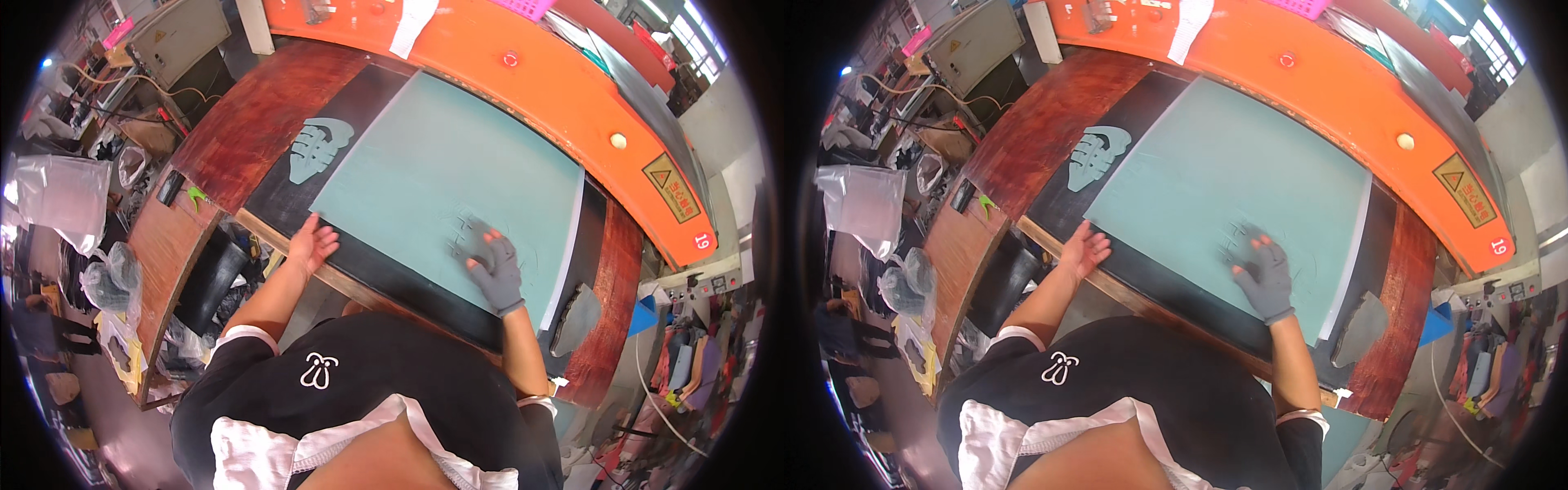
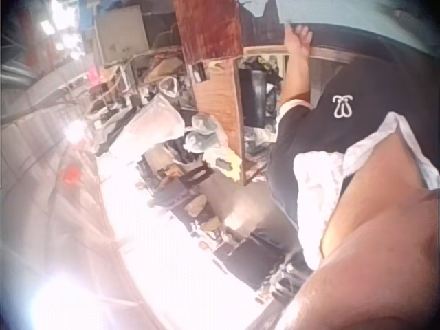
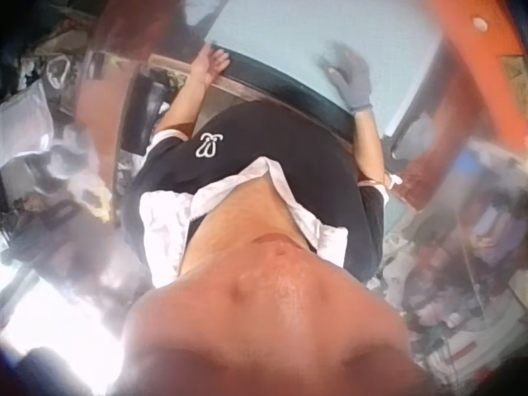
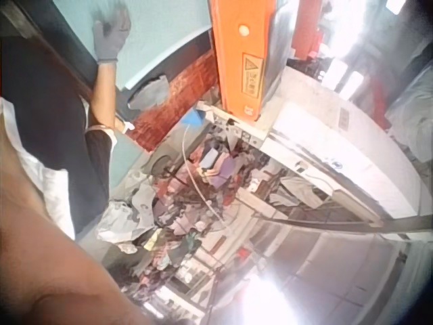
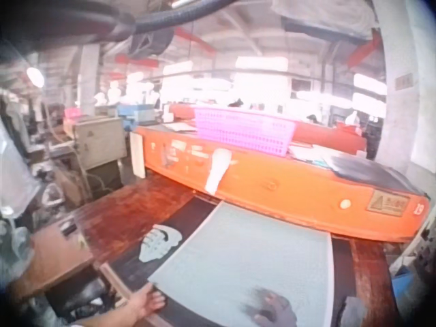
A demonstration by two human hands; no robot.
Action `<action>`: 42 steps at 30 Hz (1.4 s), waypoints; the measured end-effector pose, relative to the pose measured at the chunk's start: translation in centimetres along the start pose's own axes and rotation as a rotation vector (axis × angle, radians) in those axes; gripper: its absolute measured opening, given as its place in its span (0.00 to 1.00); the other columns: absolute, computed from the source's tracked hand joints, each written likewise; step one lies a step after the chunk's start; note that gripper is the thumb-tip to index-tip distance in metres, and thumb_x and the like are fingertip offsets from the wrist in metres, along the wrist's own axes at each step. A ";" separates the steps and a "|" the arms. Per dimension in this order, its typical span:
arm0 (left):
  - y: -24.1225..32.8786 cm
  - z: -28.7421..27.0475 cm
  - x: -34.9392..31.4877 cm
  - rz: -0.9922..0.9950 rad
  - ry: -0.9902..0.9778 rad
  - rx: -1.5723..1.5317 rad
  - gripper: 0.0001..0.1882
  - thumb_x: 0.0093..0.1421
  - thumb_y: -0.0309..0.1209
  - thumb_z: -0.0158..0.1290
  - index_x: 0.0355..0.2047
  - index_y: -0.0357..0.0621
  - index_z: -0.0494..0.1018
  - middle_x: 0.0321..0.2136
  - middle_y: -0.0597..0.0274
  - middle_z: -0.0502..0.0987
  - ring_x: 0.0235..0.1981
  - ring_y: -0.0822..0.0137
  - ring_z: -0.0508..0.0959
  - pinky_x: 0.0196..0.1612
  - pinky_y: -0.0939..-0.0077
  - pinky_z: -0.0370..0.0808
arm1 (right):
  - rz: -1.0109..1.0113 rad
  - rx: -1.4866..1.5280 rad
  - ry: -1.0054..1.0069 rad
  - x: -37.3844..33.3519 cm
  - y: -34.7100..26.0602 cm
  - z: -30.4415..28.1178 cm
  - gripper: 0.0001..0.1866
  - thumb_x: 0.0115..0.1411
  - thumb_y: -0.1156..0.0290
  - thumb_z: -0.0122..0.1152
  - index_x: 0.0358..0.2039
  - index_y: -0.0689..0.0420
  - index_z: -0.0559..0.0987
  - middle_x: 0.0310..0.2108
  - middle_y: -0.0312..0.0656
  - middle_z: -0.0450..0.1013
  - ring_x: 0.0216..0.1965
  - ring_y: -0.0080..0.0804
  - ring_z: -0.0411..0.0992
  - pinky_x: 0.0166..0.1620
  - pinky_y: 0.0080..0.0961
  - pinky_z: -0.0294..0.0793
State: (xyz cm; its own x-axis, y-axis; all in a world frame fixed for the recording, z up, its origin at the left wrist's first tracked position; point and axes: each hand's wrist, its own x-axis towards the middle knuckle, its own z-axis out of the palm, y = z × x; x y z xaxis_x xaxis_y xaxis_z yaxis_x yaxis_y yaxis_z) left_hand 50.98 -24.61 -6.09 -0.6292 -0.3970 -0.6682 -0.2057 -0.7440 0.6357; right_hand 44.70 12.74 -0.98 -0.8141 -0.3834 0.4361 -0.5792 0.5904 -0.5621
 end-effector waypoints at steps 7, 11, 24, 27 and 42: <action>-1.2 0.7 2.2 0.133 -0.411 -0.026 0.09 0.64 0.36 0.45 0.38 0.44 0.64 0.32 0.58 0.73 0.32 0.59 0.77 0.35 0.67 0.75 | -0.131 0.132 -0.314 6.8 -7.2 8.3 0.29 0.52 0.61 0.65 0.52 0.59 0.69 0.51 0.48 0.66 0.56 0.43 0.62 0.55 0.35 0.66; -0.4 0.7 3.4 -0.109 -0.534 -0.096 0.08 0.64 0.33 0.45 0.37 0.43 0.68 0.35 0.59 0.75 0.36 0.64 0.77 0.38 0.66 0.75 | -0.285 0.028 -0.299 10.1 -10.1 14.7 0.27 0.53 0.60 0.62 0.50 0.59 0.70 0.50 0.49 0.66 0.52 0.45 0.64 0.54 0.36 0.65; 0.6 -0.1 3.6 -0.042 -0.656 0.335 0.22 0.66 0.45 0.41 0.47 0.39 0.70 0.43 0.56 0.77 0.40 0.69 0.75 0.44 0.70 0.72 | 0.587 0.219 0.114 20.8 2.7 13.4 0.14 0.59 0.60 0.54 0.35 0.60 0.72 0.29 0.49 0.72 0.30 0.43 0.71 0.38 0.40 0.70; 0.4 0.2 3.5 -0.042 -0.648 0.363 0.20 0.66 0.43 0.41 0.45 0.38 0.70 0.43 0.56 0.77 0.41 0.68 0.74 0.44 0.68 0.72 | 0.827 0.675 0.352 26.3 5.4 9.5 0.16 0.60 0.59 0.51 0.35 0.62 0.73 0.30 0.47 0.71 0.32 0.38 0.72 0.37 0.36 0.72; -3.9 0.7 0.9 -0.654 -0.815 0.103 0.27 0.63 0.49 0.44 0.57 0.49 0.60 0.52 0.56 0.68 0.52 0.58 0.68 0.52 0.60 0.65 | -0.105 -0.037 -0.016 12.9 -2.9 7.6 0.17 0.63 0.58 0.52 0.44 0.59 0.74 0.42 0.48 0.74 0.43 0.42 0.72 0.46 0.32 0.70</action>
State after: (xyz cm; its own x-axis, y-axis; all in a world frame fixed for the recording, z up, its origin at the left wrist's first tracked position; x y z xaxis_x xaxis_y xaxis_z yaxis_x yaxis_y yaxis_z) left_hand 50.67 -21.72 -8.93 -0.6791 0.5758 -0.4553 -0.7259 -0.6189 0.3000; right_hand 35.61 0.68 0.94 -0.7498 -0.4559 0.4795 -0.6596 0.5719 -0.4878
